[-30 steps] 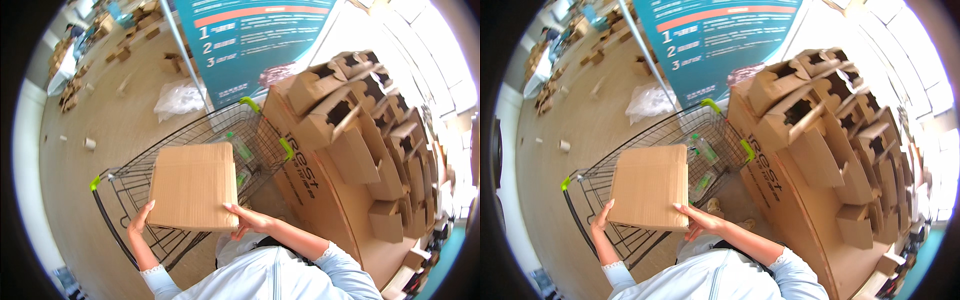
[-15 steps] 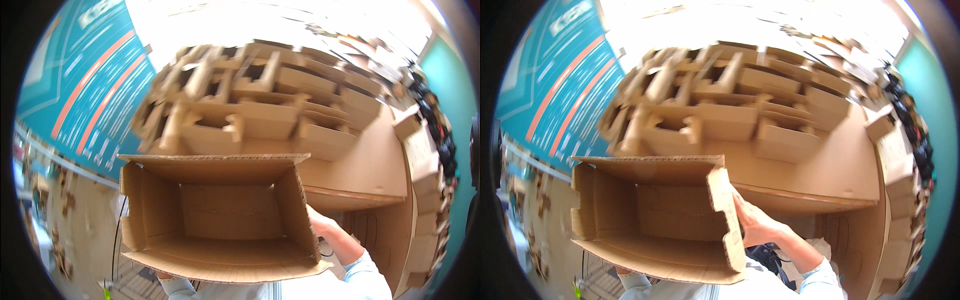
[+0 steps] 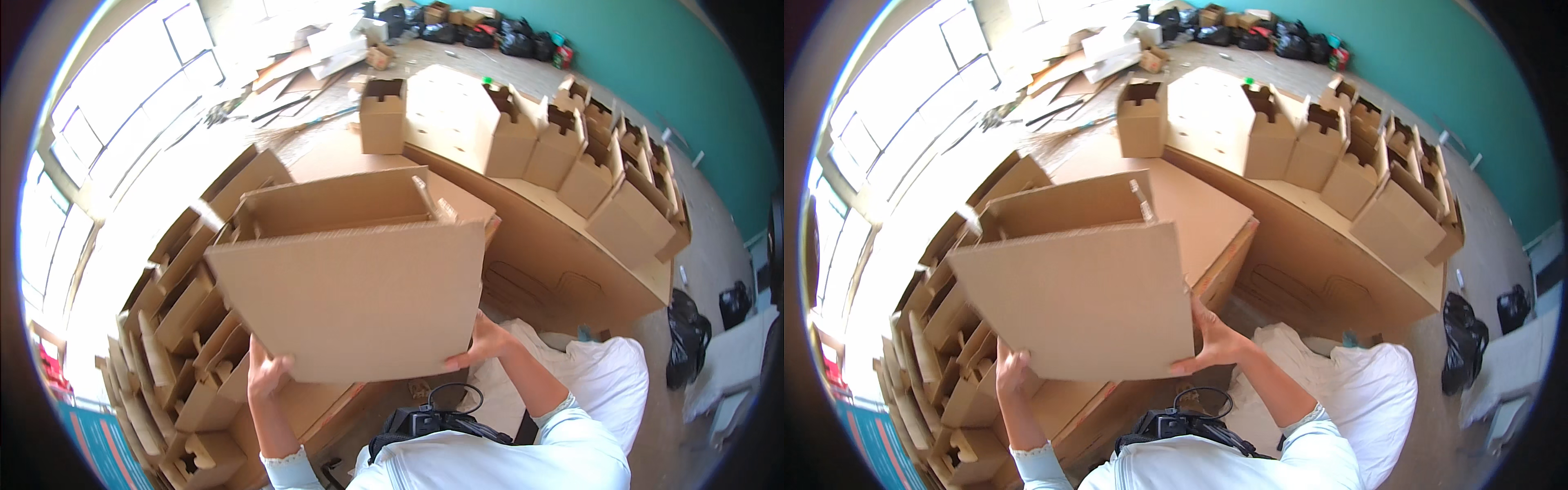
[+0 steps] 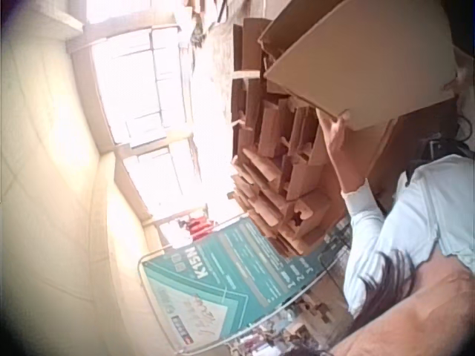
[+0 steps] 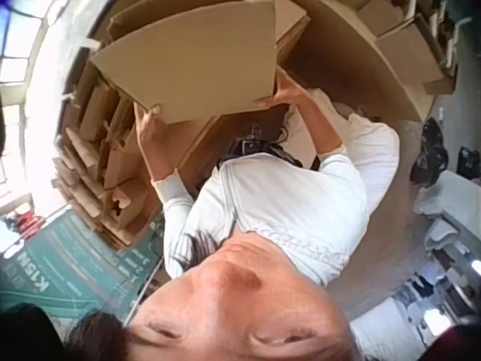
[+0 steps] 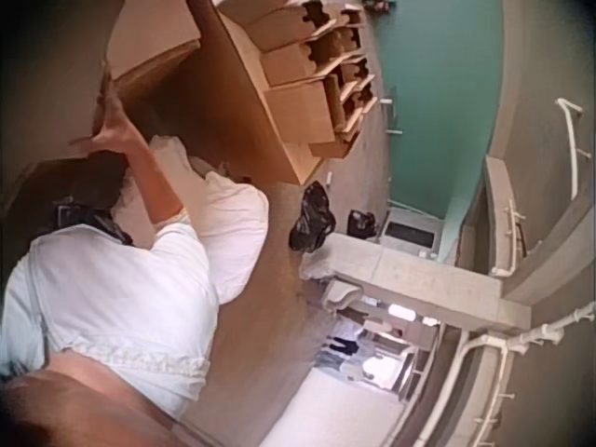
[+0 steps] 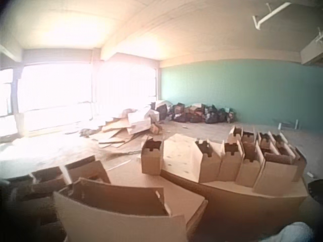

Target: The person places bottles into individual cardboard inserts, then places the filled inserts into a larger cardboard box.

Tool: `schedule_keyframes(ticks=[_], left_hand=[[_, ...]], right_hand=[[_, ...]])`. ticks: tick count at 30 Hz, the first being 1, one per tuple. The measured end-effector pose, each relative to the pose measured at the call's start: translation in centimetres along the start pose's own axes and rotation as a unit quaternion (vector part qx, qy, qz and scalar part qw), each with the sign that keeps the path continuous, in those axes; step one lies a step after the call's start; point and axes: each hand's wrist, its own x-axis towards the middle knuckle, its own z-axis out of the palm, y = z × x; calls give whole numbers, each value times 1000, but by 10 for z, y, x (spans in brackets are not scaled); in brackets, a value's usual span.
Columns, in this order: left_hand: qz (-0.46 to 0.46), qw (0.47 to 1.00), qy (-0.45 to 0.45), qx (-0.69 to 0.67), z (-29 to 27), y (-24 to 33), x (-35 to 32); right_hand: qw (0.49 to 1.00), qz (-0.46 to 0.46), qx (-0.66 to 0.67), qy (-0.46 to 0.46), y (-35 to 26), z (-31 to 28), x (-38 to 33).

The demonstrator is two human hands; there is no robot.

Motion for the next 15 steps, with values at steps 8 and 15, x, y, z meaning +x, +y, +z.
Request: schedule_keyframes(ticks=[8,15], left_hand=[[20,992,-86,88,109,-14,107],[-132,982,-26,130,88,-90,24]], right_hand=[[932,-10,106,348,48,-80,7],[738,-104,-318,586,45,-182,172]])
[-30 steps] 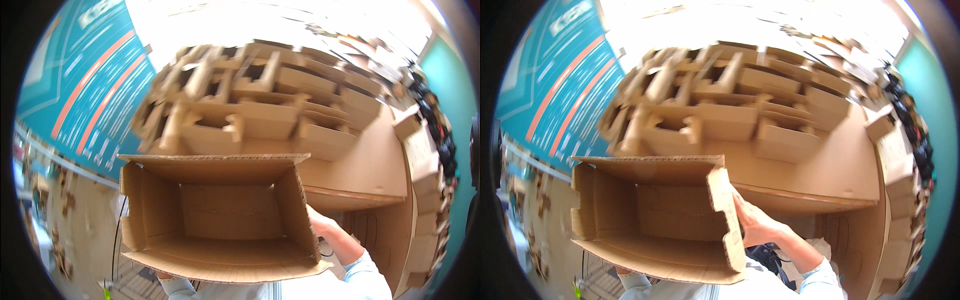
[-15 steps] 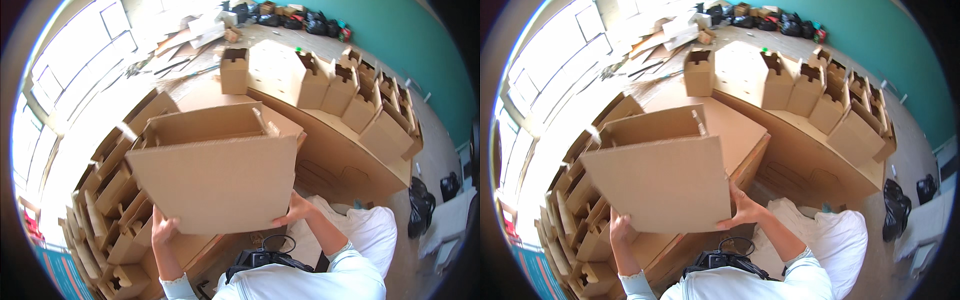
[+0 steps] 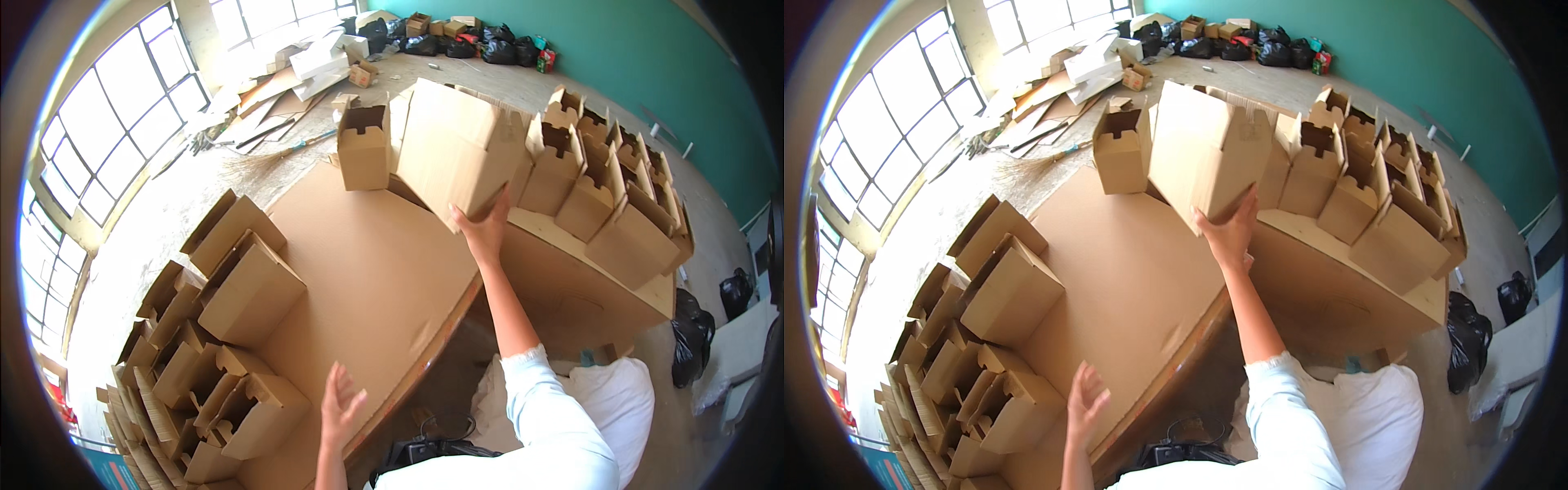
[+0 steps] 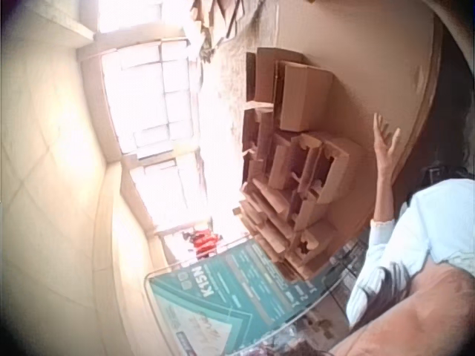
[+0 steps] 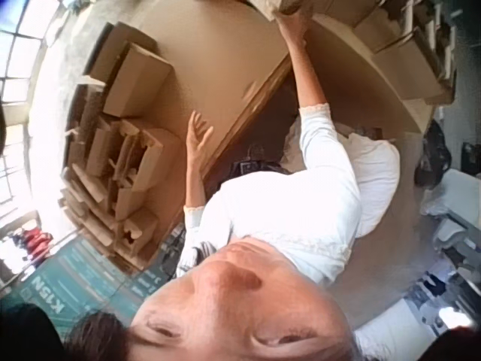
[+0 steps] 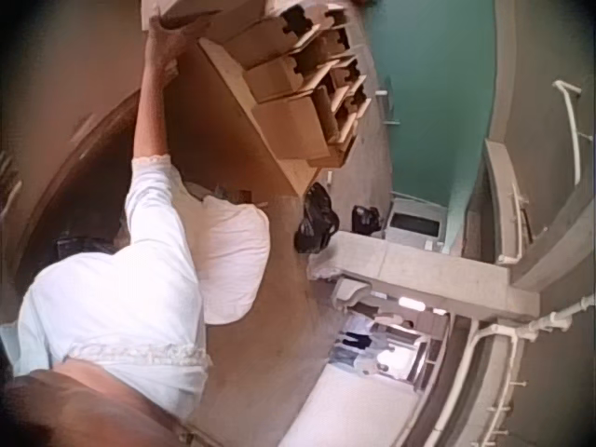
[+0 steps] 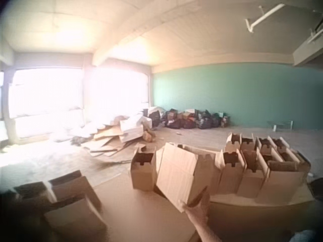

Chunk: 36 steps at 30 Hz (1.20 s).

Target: The person places bottles into individual cardboard inserts, then places the filled inserts into a larger cardboard box.

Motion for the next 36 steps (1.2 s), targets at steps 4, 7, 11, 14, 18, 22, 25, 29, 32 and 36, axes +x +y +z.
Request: schedule_keyframes(ticks=[4,7,11,14,18,22,25,29,32,36], left_hand=[[-80,996,19,47,3,-8,-50],[-56,991,56,105,-7,-30,-76],[-109,984,111,82,-4,-6,-77],[-100,978,103,151,-7,-6,-74],[-95,954,81,272,-4,12,-71],[-116,944,33,307,-5,20,-75],[-101,945,41,309,-10,20,-81],[-116,943,79,302,-29,-10,-104],[-138,927,260,231,-45,-23,-138],[-144,839,513,112,-89,-61,-205]], right_hand=[[981,17,-188,53,3,83,50],[954,22,-291,67,41,138,57],[907,160,-390,-1,92,171,42],[888,190,-415,-54,124,174,46],[912,138,-368,-117,133,176,73],[940,99,-288,-155,134,190,84],[966,49,-183,-177,179,199,98],[980,-25,-52,-191,172,194,82],[964,42,168,-200,77,163,4],[859,101,286,-412,-55,97,-147]])
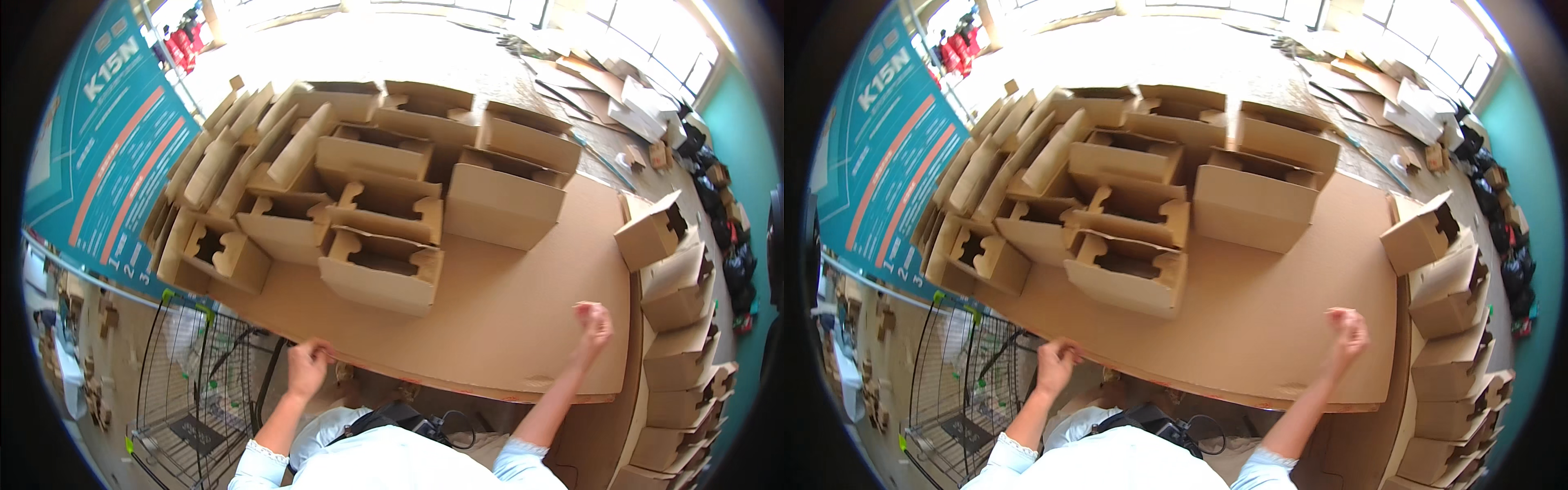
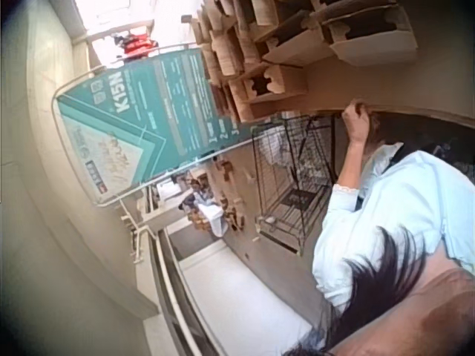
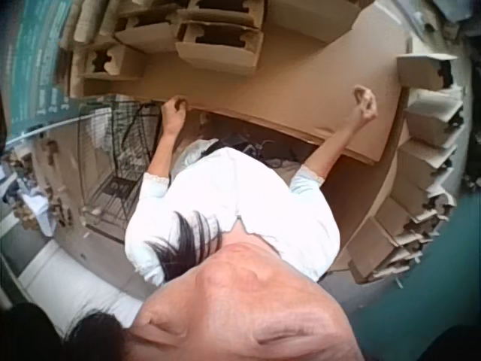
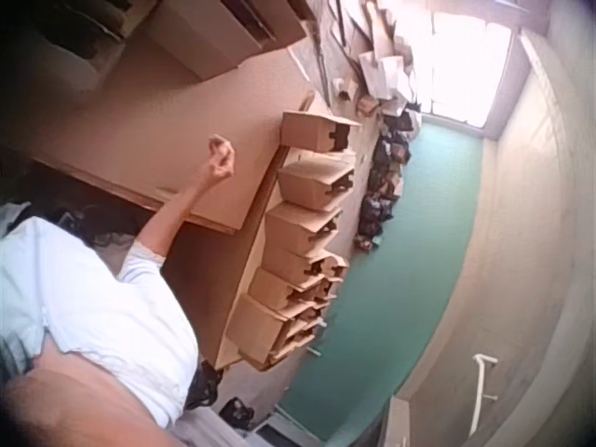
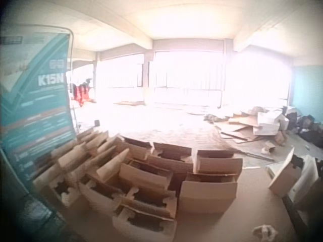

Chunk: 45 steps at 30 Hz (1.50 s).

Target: The person places bottles into individual cardboard inserts, then places the filled inserts into a larger cardboard box.

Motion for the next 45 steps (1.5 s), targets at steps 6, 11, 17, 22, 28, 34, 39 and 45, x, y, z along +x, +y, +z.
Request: schedule_keyframes(ticks=[6,11,17,22,28,34,39,45], left_hand=[[84,989,35,-119,-24,-61,56],[19,969,-73,-234,38,-80,145],[105,983,-19,-150,72,-76,165],[122,977,-124,-122,59,-71,146],[85,931,-211,-285,58,-41,86],[63,929,-193,-311,67,-19,45],[35,920,-145,-363,74,-27,24],[22,892,-66,-447,22,-18,-11]], right_hand=[[976,135,46,-162,30,158,-64],[915,294,34,-273,108,221,-48],[928,324,59,-174,140,229,-97],[936,320,116,-91,134,189,-133],[928,334,161,-36,120,128,-161],[917,355,180,-23,128,96,-162],[913,344,206,-79,120,91,-172],[925,321,122,-165,118,99,-199]])
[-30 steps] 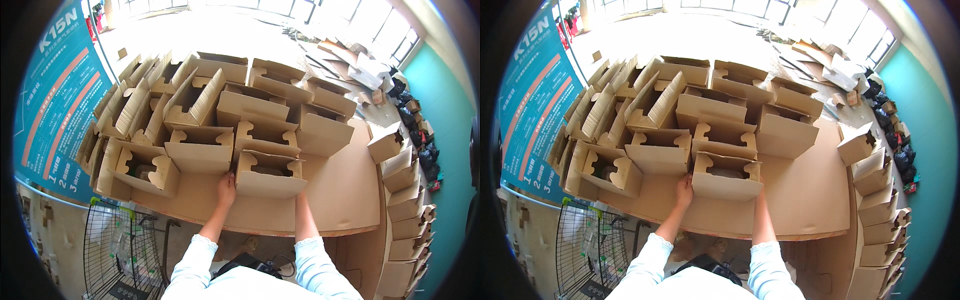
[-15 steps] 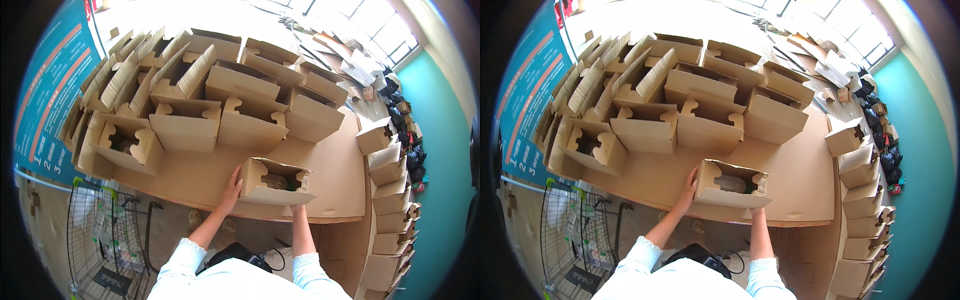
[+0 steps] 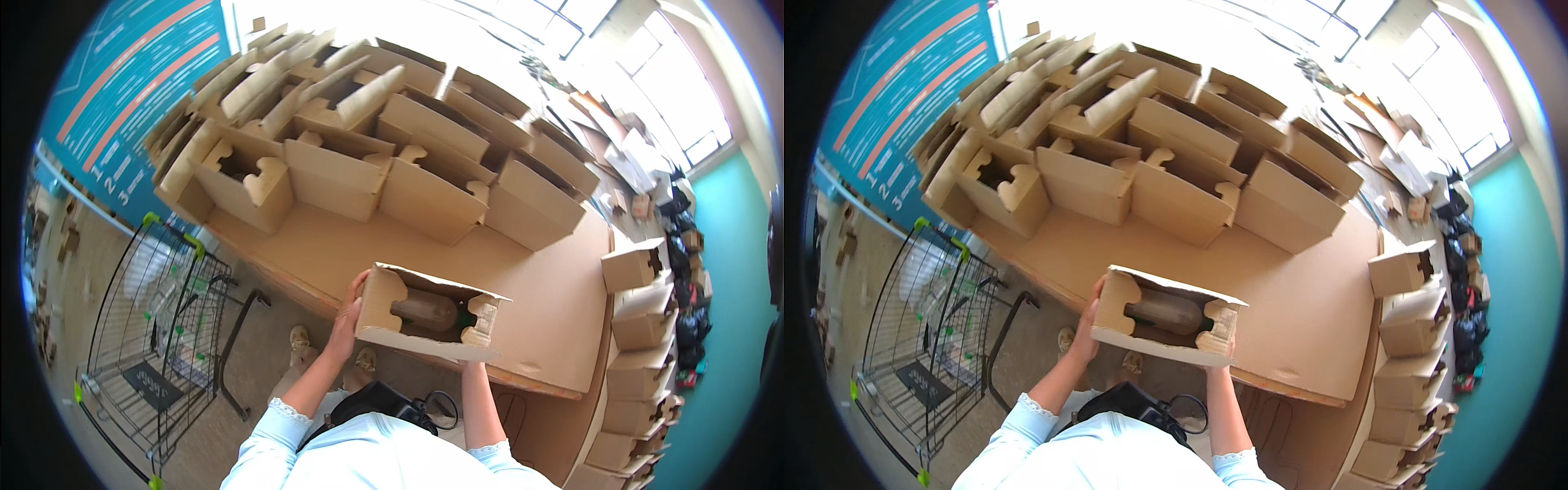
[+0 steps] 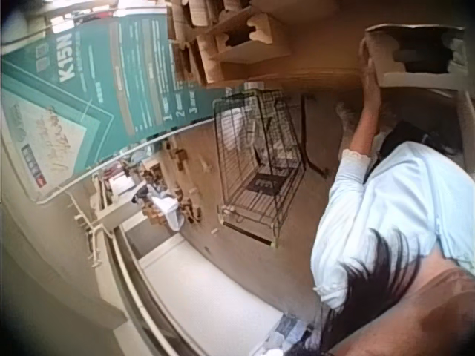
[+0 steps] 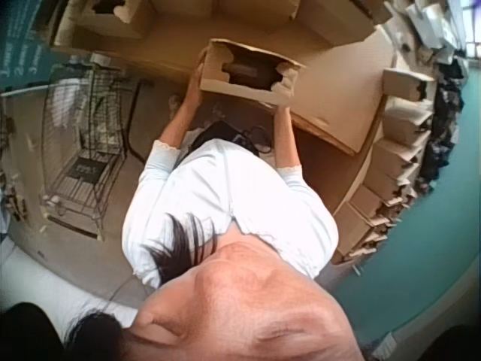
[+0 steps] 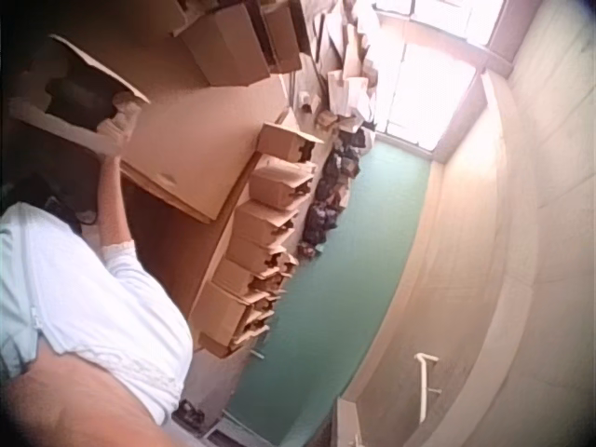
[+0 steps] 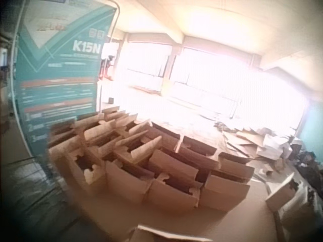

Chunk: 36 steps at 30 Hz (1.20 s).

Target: The person places bottles into individual cardboard inserts, then places the filled inserts into a larger cardboard box.

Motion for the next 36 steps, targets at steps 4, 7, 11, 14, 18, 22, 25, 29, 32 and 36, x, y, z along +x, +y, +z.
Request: schedule_keyframes(ticks=[4,7,11,14,18,22,25,29,32,36], left_hand=[[-17,989,122,-77,-53,25,-39],[-16,968,221,-120,-117,29,-85],[9,918,350,-186,-185,65,-143],[10,872,435,-224,-246,97,-182],[-41,877,431,-207,-330,151,-231],[-60,904,423,-24,-405,176,-261],[-66,896,431,-86,-456,174,-267],[-185,856,456,-158,-504,166,-273],[-273,857,393,-190,-528,159,-284],[-337,852,339,-213,-539,159,-290]], right_hand=[[988,84,47,-119,-47,101,-55],[953,70,-140,-261,-80,200,-107],[805,-21,-169,-569,-71,299,-154],[684,3,-233,-691,-47,365,-182],[640,55,-321,-696,13,463,-224],[590,177,-392,-683,79,553,-248],[463,285,-509,-667,127,605,-268],[390,387,-563,-617,181,634,-277],[392,388,-605,-574,203,643,-274],[359,386,-623,-578,214,645,-274]])
